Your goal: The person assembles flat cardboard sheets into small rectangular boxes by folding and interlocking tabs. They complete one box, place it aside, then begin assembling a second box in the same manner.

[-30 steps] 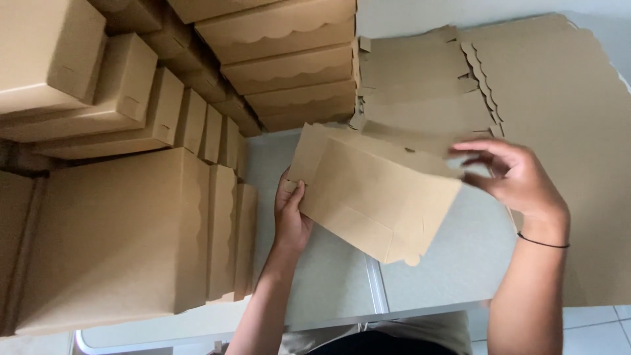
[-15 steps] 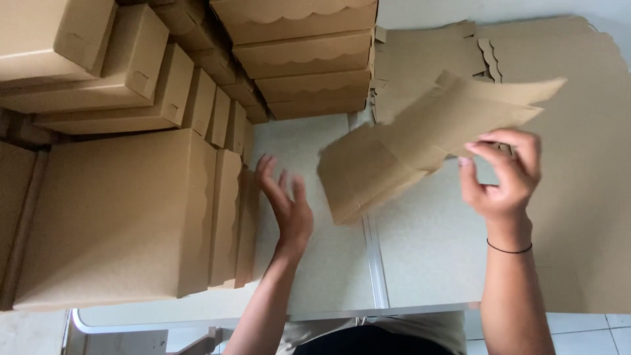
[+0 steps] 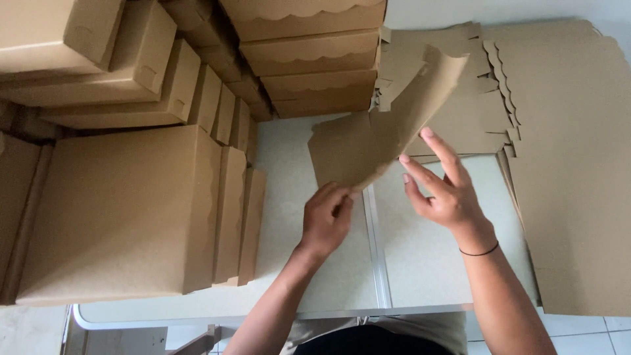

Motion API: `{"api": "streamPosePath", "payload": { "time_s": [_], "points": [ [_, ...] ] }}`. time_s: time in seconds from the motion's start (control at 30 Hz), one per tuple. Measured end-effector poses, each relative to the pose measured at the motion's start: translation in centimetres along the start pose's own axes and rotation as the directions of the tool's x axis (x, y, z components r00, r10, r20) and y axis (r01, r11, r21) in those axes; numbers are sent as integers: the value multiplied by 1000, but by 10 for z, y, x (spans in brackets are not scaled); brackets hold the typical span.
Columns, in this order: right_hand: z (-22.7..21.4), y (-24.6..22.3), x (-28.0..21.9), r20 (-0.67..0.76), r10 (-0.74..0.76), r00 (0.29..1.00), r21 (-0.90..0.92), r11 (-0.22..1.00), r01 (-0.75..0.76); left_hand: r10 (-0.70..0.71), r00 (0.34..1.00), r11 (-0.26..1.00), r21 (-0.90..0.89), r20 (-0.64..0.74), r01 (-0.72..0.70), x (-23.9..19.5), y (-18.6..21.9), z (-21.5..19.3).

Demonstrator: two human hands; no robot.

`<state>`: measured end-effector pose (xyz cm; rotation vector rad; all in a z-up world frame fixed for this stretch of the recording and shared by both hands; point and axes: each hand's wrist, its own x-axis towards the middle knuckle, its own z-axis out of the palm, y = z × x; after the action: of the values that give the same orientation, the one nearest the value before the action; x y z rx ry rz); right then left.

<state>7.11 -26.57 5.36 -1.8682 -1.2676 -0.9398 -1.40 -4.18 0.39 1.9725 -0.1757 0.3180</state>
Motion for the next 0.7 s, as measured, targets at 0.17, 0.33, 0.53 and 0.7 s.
{"api": "streamPosePath", "payload": {
  "time_s": [0.17, 0.33, 0.53, 0.7],
  "points": [
    [18, -5, -8, 95, 118, 988, -55, 992, -113, -202, 977, 943, -280, -62, 177, 4, 10, -18],
    [27, -19, -3, 113, 216, 970, -205, 960, -190, -229, 972, 923, -306, 56, 235, 6, 4, -26],
    [37, -7, -17, 163, 102, 981, -175, 982, -73, -303, 940, 841, -420, 155, 340, 7, 28, -38],
    [45, -1, -33, 173, -49, 984, -307, 946, 101, -380, 919, 761, -528, 107, 377, 6, 32, -45]
  ]
}}
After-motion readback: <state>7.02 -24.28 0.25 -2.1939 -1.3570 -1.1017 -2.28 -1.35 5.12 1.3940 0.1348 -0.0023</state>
